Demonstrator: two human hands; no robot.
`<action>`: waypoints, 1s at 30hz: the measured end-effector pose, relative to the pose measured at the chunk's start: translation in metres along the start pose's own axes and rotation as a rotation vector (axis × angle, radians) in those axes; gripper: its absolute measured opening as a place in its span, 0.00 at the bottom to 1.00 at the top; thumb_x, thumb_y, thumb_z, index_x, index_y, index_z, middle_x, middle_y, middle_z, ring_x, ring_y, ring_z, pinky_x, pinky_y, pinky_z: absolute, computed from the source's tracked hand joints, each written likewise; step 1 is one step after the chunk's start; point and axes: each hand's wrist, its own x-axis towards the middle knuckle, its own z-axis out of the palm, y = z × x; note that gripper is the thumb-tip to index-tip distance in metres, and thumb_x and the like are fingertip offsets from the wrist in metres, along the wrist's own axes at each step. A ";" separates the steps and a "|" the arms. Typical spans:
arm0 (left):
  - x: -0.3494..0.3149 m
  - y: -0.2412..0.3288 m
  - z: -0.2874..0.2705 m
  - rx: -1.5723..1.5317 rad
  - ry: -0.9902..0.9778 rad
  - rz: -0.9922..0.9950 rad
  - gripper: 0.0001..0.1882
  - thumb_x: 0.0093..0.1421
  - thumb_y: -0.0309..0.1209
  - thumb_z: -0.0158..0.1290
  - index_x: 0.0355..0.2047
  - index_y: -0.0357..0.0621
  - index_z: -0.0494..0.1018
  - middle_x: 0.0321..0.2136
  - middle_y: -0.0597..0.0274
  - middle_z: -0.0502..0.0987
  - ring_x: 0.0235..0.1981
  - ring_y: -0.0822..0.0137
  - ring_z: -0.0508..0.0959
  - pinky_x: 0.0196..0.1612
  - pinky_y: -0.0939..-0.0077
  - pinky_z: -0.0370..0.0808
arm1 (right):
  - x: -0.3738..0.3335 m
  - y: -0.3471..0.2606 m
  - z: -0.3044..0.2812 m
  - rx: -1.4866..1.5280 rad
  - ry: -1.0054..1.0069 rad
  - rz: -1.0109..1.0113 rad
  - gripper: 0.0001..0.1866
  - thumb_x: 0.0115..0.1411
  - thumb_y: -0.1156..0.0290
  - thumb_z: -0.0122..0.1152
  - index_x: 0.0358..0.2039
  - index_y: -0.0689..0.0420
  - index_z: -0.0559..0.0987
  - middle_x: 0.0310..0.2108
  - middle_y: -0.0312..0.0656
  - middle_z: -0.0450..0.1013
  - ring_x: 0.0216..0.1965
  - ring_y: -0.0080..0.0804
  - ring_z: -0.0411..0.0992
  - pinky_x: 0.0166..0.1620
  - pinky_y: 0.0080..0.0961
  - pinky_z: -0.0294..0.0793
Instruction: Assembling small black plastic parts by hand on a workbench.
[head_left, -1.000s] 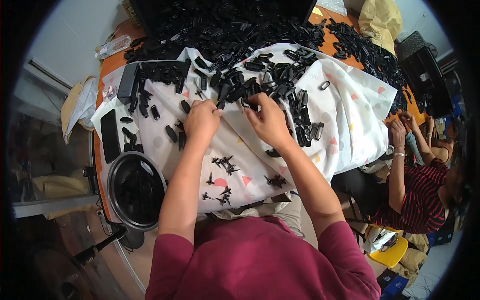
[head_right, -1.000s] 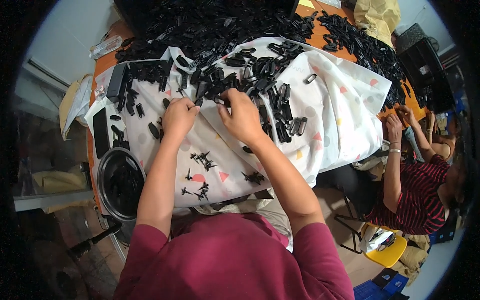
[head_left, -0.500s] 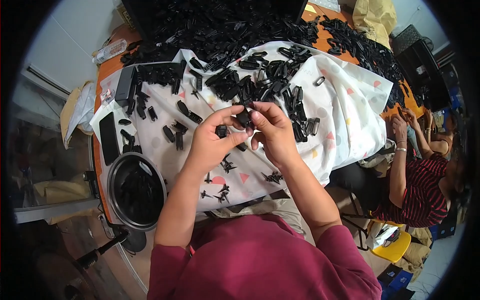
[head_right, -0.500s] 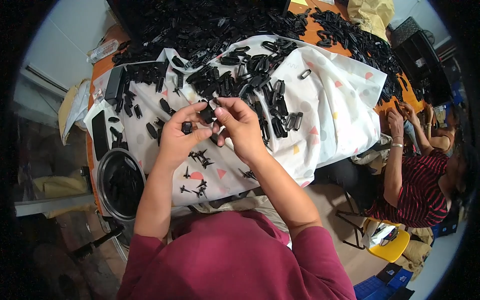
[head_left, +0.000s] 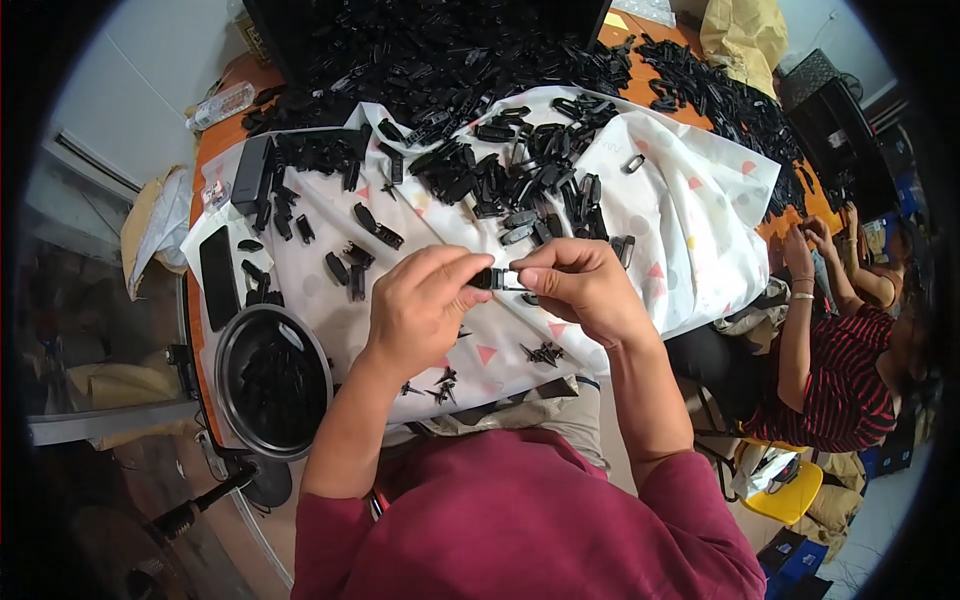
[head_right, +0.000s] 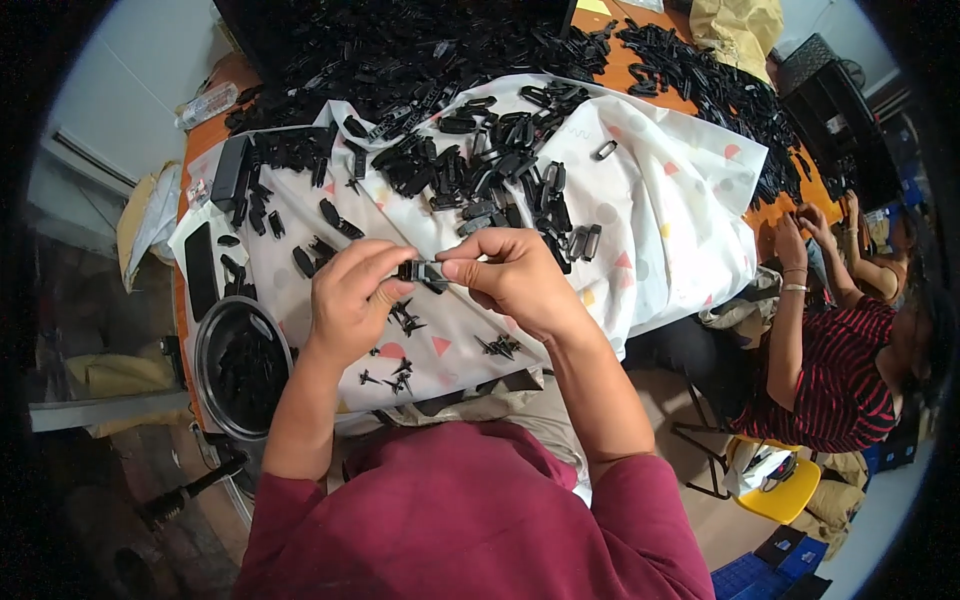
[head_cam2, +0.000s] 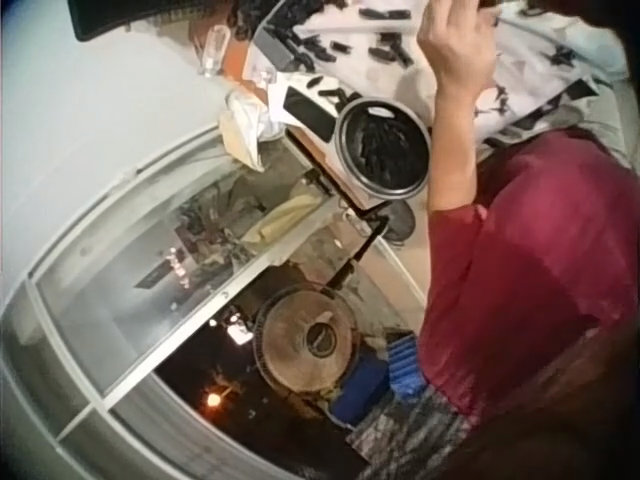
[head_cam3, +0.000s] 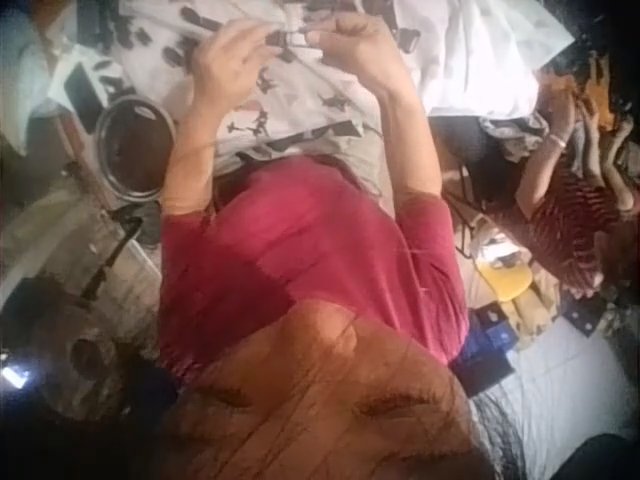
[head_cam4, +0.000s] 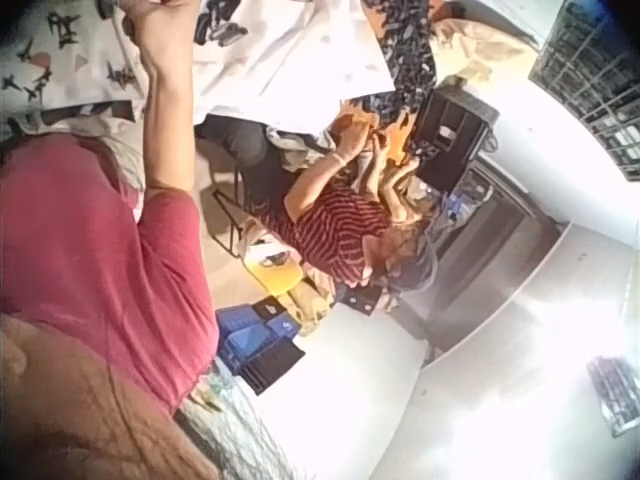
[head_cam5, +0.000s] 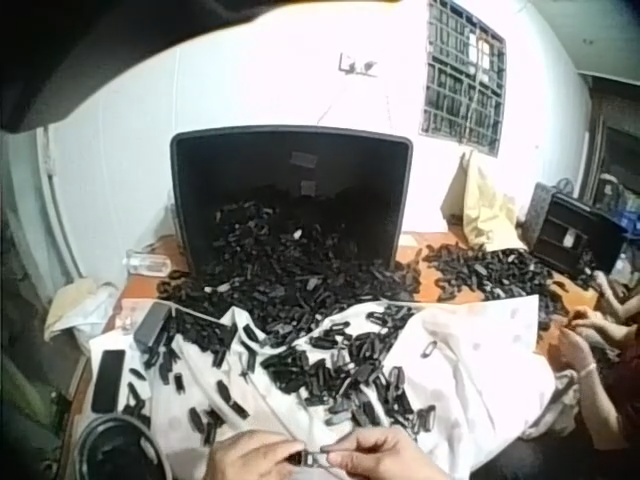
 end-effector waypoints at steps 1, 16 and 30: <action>0.001 0.002 0.000 0.043 0.026 0.066 0.16 0.39 0.24 0.60 0.33 0.42 0.73 0.28 0.59 0.72 0.25 0.60 0.73 0.27 0.72 0.71 | -0.001 -0.001 0.002 -0.022 0.007 -0.021 0.05 0.51 0.74 0.61 0.25 0.63 0.77 0.15 0.31 0.66 0.12 0.12 0.57 0.14 0.09 0.49; -0.042 0.001 0.043 -1.049 0.198 -0.869 0.16 0.57 0.33 0.52 0.43 0.37 0.70 0.24 0.70 0.71 0.18 0.83 0.62 0.20 0.89 0.60 | -0.005 0.059 0.036 0.045 0.155 -0.127 0.10 0.53 0.76 0.58 0.33 0.66 0.70 0.22 0.41 0.71 0.19 0.23 0.70 0.21 0.19 0.71; -0.035 -0.056 0.039 -0.362 0.012 -0.807 0.04 0.48 0.27 0.55 0.26 0.43 0.73 0.21 0.68 0.72 0.22 0.75 0.72 0.25 0.82 0.68 | 0.111 0.052 -0.016 -1.293 0.287 -0.466 0.20 0.45 0.70 0.59 0.43 0.50 0.75 0.39 0.46 0.67 0.40 0.44 0.67 0.43 0.32 0.68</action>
